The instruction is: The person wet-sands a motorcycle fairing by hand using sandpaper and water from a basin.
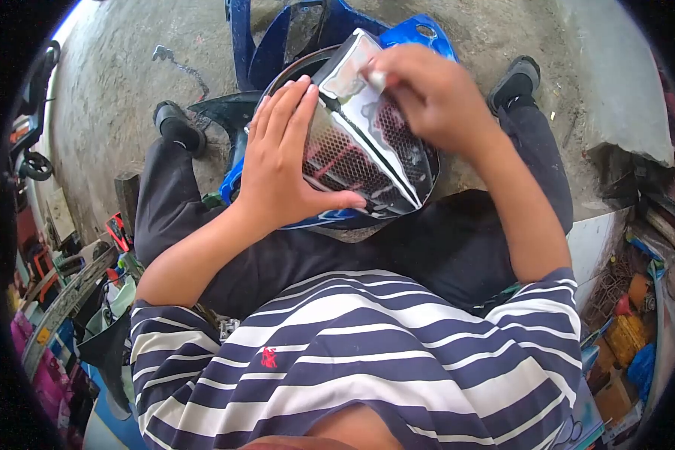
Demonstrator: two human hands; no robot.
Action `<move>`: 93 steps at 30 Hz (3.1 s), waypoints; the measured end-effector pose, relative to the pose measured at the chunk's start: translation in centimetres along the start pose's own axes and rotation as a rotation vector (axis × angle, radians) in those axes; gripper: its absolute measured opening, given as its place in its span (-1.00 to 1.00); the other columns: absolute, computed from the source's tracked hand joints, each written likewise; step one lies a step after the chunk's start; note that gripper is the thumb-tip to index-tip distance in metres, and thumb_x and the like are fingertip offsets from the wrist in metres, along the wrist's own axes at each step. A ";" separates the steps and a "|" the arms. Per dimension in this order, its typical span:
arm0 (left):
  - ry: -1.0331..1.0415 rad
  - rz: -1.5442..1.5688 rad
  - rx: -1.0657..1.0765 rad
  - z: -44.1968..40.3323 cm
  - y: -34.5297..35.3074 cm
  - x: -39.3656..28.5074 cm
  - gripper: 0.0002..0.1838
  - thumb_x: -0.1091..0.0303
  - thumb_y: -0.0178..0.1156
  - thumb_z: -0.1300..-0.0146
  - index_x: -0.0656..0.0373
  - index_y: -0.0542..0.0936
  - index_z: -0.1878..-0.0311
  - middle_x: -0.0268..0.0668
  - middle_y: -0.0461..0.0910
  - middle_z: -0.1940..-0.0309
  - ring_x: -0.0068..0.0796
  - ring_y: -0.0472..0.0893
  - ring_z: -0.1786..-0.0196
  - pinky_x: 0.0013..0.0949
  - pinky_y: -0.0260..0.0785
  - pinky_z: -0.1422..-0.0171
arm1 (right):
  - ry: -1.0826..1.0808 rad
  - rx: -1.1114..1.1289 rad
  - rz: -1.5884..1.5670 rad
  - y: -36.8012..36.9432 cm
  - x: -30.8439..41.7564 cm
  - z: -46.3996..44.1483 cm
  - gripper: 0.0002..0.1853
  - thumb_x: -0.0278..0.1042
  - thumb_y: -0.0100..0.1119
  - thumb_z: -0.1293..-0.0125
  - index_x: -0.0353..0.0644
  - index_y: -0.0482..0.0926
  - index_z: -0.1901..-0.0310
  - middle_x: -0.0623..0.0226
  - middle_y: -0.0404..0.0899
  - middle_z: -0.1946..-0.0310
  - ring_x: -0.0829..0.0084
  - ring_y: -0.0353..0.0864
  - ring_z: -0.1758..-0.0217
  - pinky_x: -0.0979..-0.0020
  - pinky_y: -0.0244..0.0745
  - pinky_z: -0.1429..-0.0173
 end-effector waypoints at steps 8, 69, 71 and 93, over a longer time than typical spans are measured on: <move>-0.002 -0.009 0.004 0.1 0.1 0.0 0.54 -0.56 0.70 0.19 0.45 0.38 -0.67 0.17 0.40 -0.67 0.24 0.40 -0.70 0.26 0.11 -0.83 | 0.062 0.008 -0.079 0.4 -0.2 0.0 -0.73 -0.67 0.33 -0.40 -0.24 0.70 -0.09 0.10 0.82 -0.16 0.00 0.79 -0.33 0.11 0.63 -0.49; 0.002 -0.004 0.011 -0.2 -0.1 -0.1 0.54 -0.54 0.71 0.20 0.45 0.37 -0.67 0.18 0.40 -0.66 0.25 0.38 -0.71 0.27 0.09 -0.84 | -0.074 -0.071 0.193 -0.3 0.9 -0.3 -0.78 -0.60 0.40 -0.31 -0.13 0.76 0.04 0.30 0.91 -0.03 -0.04 0.70 -0.35 -0.02 0.55 -0.50; 0.003 -0.002 0.008 -0.3 -0.2 -0.2 0.53 -0.53 0.71 0.18 0.45 0.38 -0.67 0.18 0.40 -0.67 0.25 0.38 -0.71 0.27 0.10 -0.84 | -0.108 -0.090 0.258 -1.0 -0.1 -0.8 -0.78 -0.62 0.39 -0.31 -0.14 0.76 0.05 0.29 0.91 0.02 -0.03 0.72 -0.30 -0.02 0.57 -0.47; 0.007 -0.003 0.001 -0.3 -0.1 0.0 0.54 -0.55 0.70 0.18 0.45 0.37 -0.68 0.19 0.40 -0.67 0.25 0.39 -0.71 0.26 0.10 -0.83 | -0.076 -0.017 0.101 1.2 3.0 0.4 -0.69 -0.61 0.39 -0.32 -0.08 0.82 -0.07 0.34 0.90 -0.01 0.01 0.65 -0.48 -0.05 0.49 -0.52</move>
Point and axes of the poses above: each hand's wrist, its own z-axis away from the middle knuckle, its own y-axis out of the palm, x = y × z, the point moved 2 cm from there along -z, towards the middle knuckle
